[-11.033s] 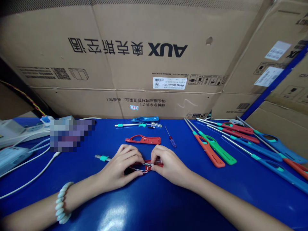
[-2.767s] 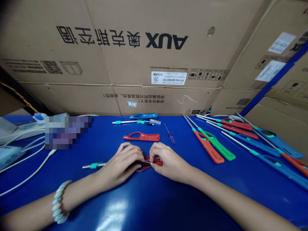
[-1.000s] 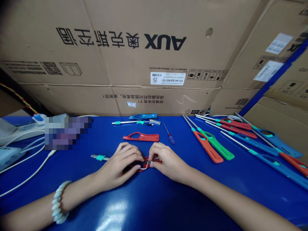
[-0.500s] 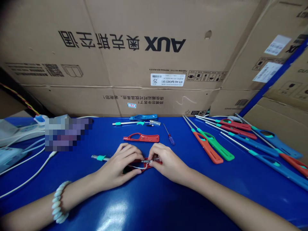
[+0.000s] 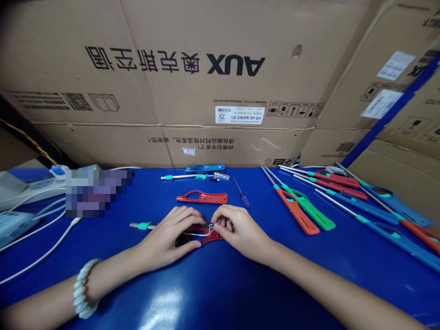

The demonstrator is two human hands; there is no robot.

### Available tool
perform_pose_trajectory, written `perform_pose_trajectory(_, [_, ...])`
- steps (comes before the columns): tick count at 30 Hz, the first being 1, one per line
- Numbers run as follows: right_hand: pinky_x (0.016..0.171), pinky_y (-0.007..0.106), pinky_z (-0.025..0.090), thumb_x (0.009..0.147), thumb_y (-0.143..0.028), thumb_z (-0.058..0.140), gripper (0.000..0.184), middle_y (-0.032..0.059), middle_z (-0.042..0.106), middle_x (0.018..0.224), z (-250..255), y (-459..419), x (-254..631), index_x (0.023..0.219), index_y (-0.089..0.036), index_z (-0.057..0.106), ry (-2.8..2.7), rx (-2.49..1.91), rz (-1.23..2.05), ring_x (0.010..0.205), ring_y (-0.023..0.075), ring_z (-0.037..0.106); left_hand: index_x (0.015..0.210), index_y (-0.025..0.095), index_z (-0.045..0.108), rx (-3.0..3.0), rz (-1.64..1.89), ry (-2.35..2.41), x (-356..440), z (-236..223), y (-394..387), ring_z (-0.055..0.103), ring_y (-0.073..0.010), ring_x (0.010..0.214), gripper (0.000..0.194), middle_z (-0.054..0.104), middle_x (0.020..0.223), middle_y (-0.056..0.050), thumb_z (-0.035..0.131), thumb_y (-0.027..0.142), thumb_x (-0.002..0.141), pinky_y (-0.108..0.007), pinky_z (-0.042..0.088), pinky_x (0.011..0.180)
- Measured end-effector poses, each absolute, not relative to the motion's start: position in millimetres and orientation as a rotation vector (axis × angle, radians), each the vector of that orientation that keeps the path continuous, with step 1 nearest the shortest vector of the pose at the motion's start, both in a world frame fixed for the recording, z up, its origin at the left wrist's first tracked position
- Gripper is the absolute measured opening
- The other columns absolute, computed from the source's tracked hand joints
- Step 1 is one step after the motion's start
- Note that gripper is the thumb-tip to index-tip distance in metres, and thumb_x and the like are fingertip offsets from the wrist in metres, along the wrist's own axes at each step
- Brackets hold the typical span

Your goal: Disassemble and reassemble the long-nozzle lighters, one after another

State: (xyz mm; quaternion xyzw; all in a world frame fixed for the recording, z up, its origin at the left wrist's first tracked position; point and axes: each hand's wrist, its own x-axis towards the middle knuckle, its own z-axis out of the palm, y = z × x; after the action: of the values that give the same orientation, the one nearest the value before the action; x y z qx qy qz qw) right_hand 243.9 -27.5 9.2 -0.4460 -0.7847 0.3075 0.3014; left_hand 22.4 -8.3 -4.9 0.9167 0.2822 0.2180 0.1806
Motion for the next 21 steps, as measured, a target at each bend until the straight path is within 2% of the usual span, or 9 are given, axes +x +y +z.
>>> perform_pose_trajectory(12, [0.054, 0.021, 0.04, 0.081, -0.012, 0.056, 0.007, -0.0013, 0.056, 0.069, 8.1, -26.4, 242.4, 0.081, -0.017, 0.061, -2.016, -1.174, 0.808, 0.058, 0.0103, 0.048, 0.106, 0.02, 0.055, 2.578, 0.673, 0.82, 21.9, -4.7, -6.9, 0.051, -0.02, 0.092, 0.016, 0.059, 0.102, -0.003, 0.053, 0.029, 0.093, -0.034, 0.037, 0.082])
perform_pose_trajectory(16, [0.054, 0.022, 0.04, 0.081, -0.013, 0.057, 0.006, -0.0009, 0.057, 0.069, 6.4, -26.8, 241.6, 0.079, -0.017, 0.061, -1.993, -1.169, 0.803, 0.058, 0.0108, 0.049, 0.096, 0.02, 0.057, 2.581, 0.689, 0.816, 22.1, -5.9, -6.2, 0.05, -0.0189, 0.09, 0.008, 0.059, 0.099, -0.003, 0.051, 0.025, 0.094, -0.033, 0.034, 0.081])
perform_pose_trajectory(21, [0.056, 0.022, 0.041, 0.081, -0.013, 0.057, 0.006, 0.0004, 0.059, 0.072, 7.3, -28.4, 241.8, 0.078, -0.017, 0.06, -2.006, -1.155, 0.807, 0.06, 0.0113, 0.051, 0.085, 0.018, 0.057, 2.598, 0.706, 0.815, 22.5, -6.8, -6.3, 0.05, -0.0184, 0.088, 0.011, 0.059, 0.095, -0.002, 0.05, 0.018, 0.094, -0.032, 0.032, 0.078])
